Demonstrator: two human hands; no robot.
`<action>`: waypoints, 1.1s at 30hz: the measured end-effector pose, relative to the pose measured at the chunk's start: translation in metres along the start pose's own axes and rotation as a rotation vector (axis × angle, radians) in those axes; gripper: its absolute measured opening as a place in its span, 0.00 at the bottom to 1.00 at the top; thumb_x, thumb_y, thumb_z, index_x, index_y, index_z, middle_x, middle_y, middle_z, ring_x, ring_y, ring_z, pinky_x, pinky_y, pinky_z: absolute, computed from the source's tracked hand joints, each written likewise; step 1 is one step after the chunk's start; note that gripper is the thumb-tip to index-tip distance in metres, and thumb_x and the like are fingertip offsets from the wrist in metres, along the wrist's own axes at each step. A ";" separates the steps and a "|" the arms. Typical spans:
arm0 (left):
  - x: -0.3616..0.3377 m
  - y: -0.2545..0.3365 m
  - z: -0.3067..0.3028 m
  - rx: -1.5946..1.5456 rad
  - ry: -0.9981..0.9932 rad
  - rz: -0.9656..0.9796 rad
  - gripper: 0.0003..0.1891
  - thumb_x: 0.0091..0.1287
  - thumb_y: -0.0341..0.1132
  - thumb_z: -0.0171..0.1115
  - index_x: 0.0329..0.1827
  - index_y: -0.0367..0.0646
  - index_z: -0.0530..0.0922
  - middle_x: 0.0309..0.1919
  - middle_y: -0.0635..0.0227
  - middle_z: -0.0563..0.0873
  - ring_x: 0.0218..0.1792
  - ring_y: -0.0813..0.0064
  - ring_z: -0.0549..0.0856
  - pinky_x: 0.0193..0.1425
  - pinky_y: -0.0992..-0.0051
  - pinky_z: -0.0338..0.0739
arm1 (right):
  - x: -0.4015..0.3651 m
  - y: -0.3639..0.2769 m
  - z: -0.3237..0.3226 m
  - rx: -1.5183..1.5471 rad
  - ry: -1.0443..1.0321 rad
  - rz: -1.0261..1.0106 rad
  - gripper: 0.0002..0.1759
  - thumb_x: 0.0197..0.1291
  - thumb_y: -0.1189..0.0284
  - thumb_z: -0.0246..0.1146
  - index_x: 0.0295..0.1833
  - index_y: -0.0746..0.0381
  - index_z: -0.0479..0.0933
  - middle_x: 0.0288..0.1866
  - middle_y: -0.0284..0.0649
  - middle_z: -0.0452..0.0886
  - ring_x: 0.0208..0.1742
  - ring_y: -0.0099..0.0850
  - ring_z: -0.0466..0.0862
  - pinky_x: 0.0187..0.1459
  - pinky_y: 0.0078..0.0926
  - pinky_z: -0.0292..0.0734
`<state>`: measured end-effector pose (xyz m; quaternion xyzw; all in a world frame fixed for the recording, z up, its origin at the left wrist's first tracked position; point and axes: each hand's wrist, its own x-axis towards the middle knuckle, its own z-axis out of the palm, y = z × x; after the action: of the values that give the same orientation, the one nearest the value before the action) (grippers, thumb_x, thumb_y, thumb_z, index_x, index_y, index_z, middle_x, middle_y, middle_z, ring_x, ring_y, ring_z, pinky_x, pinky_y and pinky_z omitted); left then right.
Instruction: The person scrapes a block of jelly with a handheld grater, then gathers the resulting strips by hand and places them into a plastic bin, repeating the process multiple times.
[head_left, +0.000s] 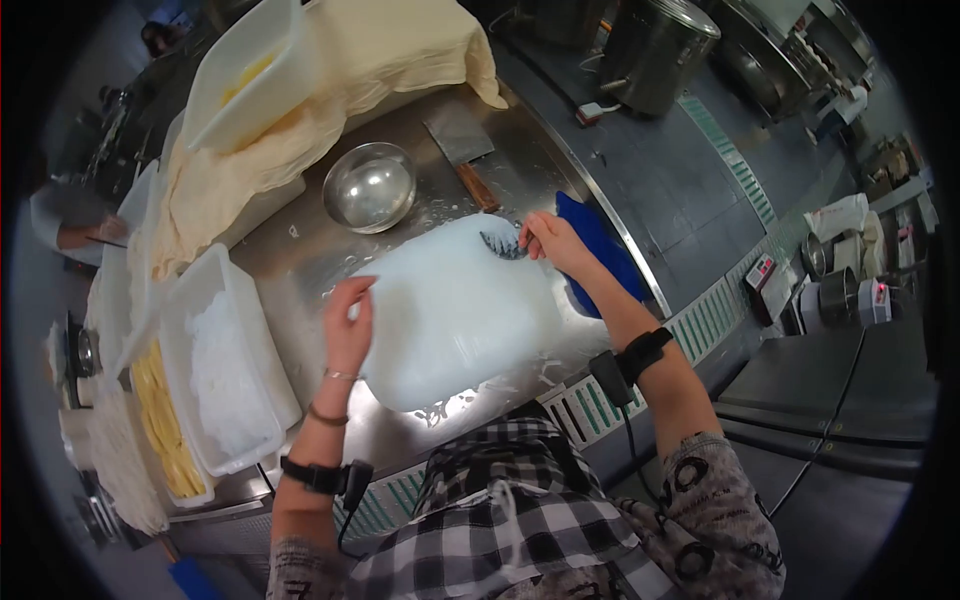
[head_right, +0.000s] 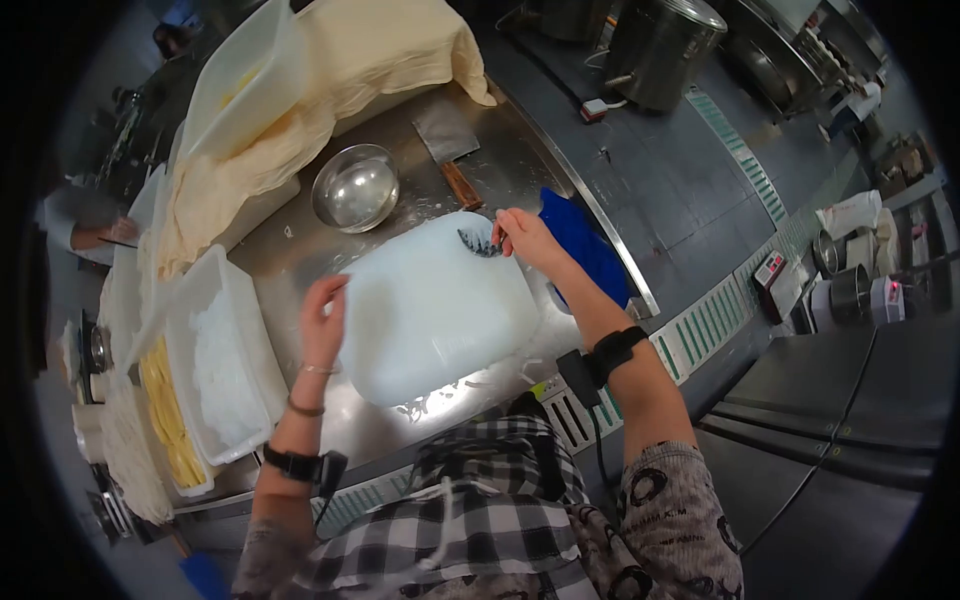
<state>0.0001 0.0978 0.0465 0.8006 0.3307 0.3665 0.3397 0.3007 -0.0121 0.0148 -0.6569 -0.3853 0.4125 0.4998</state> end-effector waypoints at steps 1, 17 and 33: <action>0.010 0.007 0.019 0.004 -0.065 0.048 0.09 0.55 0.23 0.53 0.38 0.40 0.76 0.36 0.63 0.79 0.40 0.69 0.78 0.44 0.75 0.71 | -0.005 0.004 -0.002 0.003 -0.003 0.010 0.18 0.64 0.63 0.42 0.28 0.64 0.69 0.23 0.34 0.73 0.19 0.20 0.70 0.24 0.17 0.67; 0.073 0.025 0.223 0.197 -1.018 0.702 0.11 0.60 0.41 0.52 0.37 0.46 0.77 0.37 0.64 0.78 0.43 0.64 0.75 0.49 0.67 0.67 | -0.107 0.042 -0.003 0.245 0.123 -0.071 0.15 0.63 0.69 0.43 0.29 0.64 0.70 0.23 0.33 0.72 0.22 0.19 0.69 0.27 0.16 0.66; 0.080 0.053 0.208 0.380 -1.487 0.955 0.39 0.35 0.64 0.63 0.47 0.47 0.73 0.44 0.61 0.75 0.48 0.60 0.72 0.54 0.63 0.60 | -0.216 0.093 0.030 0.449 0.237 -0.098 0.11 0.63 0.73 0.43 0.33 0.66 0.69 0.32 0.38 0.75 0.28 0.21 0.72 0.33 0.16 0.69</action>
<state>0.2250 0.0683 0.0132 0.9255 -0.2869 -0.2043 0.1396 0.2030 -0.2196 -0.0471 -0.5537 -0.2541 0.3831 0.6943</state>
